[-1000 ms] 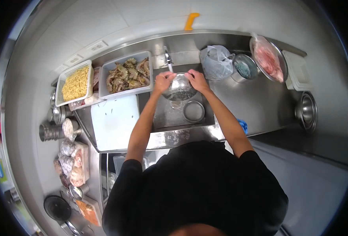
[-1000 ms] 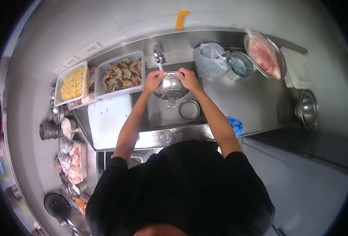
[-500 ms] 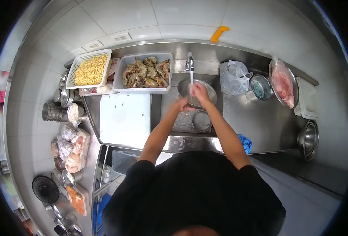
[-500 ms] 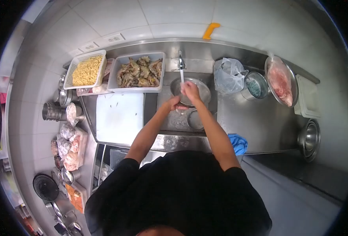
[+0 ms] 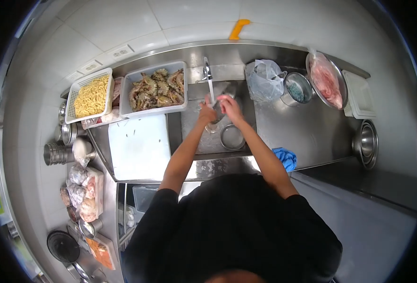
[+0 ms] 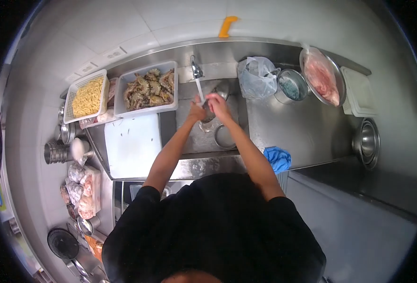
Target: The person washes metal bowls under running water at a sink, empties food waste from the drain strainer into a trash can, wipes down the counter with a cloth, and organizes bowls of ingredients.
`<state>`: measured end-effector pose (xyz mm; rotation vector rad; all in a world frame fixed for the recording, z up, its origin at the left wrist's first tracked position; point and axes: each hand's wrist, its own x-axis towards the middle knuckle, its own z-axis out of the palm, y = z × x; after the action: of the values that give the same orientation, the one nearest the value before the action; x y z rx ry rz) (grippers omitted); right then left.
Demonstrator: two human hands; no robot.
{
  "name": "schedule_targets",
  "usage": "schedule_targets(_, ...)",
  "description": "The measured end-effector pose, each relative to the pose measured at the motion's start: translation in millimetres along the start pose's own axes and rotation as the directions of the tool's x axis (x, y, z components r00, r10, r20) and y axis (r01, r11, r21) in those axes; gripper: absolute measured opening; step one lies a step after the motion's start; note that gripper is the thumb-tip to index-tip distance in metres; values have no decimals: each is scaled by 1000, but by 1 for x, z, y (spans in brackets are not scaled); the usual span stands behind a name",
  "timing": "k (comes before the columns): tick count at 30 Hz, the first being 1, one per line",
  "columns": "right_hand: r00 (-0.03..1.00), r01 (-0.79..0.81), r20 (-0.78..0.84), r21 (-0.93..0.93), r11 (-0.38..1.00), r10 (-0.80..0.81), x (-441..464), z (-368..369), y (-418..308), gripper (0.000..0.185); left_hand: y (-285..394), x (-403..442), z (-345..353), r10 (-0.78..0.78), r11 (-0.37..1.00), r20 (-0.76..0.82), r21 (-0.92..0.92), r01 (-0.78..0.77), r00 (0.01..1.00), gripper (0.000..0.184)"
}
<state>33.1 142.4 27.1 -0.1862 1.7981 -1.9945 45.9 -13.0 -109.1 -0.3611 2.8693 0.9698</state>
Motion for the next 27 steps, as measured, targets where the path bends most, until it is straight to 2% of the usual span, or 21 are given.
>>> schedule_targets(1, 976, 207, -8, -309, 928, -220, -24, -8, 6, 26, -50, 25, 46, 68, 989, -10, -130, -69, 998, 70)
schedule_targets(2, 906, 369, 53, -584, 723, -419, -49, -15, 13, 26, -95, 48, 86, 136, 958, -21, -253, -137, 990, 71)
schedule_targets(3, 856, 439, 149, -715, 543, -496, -63, -23, 16, 26, -81, 35, 50, 117, 831, 250, -555, 43, 961, 73)
schedule_targets(4, 790, 485, 242, -808, 334, -563, -77, -30, 19, 26, -62, 19, 9, 87, 572, 523, -723, 387, 848, 76)
schedule_targets(5, 780, 504, 305, -824, 259, -546, -91, -34, 20, 26, -39, 2, -38, 52, 347, 733, -650, 676, 678, 79)
schedule_targets(7, 794, 514, 328, -812, 277, -511, -95, -39, 25, 27, -7, -27, -80, -10, 243, 789, -594, 767, 615, 84)
schedule_targets(8, 820, 501, 292, -783, 369, -493, -82, -43, 32, 27, 5, -37, -97, -38, 188, 810, -569, 801, 585, 86)
schedule_targets(9, 844, 483, 257, -745, 460, -470, -68, -45, 36, 29, 20, -54, -113, -41, 162, 765, -629, 760, 642, 87)
schedule_targets(10, 937, 225, 3, -768, 600, -348, -52, -33, 12, 29, 37, -74, -124, -48, 137, 716, -686, 715, 697, 89)
schedule_targets(11, 951, -38, -241, -714, 700, -194, -30, -14, -17, 29, 45, -84, -133, -62, 117, 655, -744, 658, 753, 90)
schedule_targets(13, 919, 49, -267, -649, 759, -288, 16, -12, -2, 27, 32, -83, -113, -64, 233, 567, -792, 565, 821, 92)
schedule_targets(16, 985, -163, -117, -435, 886, 123, 69, -6, 6, 24, 35, -86, -101, -82, 348, 438, -829, 438, 895, 93)
schedule_targets(18, 998, -66, -54, -540, 839, 44, 77, 7, -2, 24, 48, -88, -105, -140, 400, 342, -839, 369, 929, 93)
schedule_targets(19, 1000, -19, -22, -590, 807, 8, 80, 12, -6, 24, 51, -86, -111, -123, 339, 383, -851, 401, 916, 95)
schedule_targets(20, 994, 103, 37, -668, 737, -105, 80, 16, -1, 24, 52, -82, -116, -99, 276, 424, -857, 435, 900, 96)
schedule_targets(22, 937, 319, 176, -784, 532, -303, 70, 24, 17, 25, 61, -75, -122, -66, 185, 490, -850, 493, 869, 97)
schedule_targets(24, 944, 329, 265, -735, 593, -196, 31, 36, -4, 28, 74, -71, -124, -60, 126, 542, -829, 545, 838, 97)
schedule_targets(25, 961, 252, 249, -608, 753, -120, 14, 32, -6, 30, 72, -66, -123, 15, 138, 542, -833, 535, 840, 80)
schedule_targets(27, 965, 52, 262, -279, 959, 24, -11, 19, -10, 33, 41, -54, -84, -91, -3, 541, -840, 543, 836, 64)
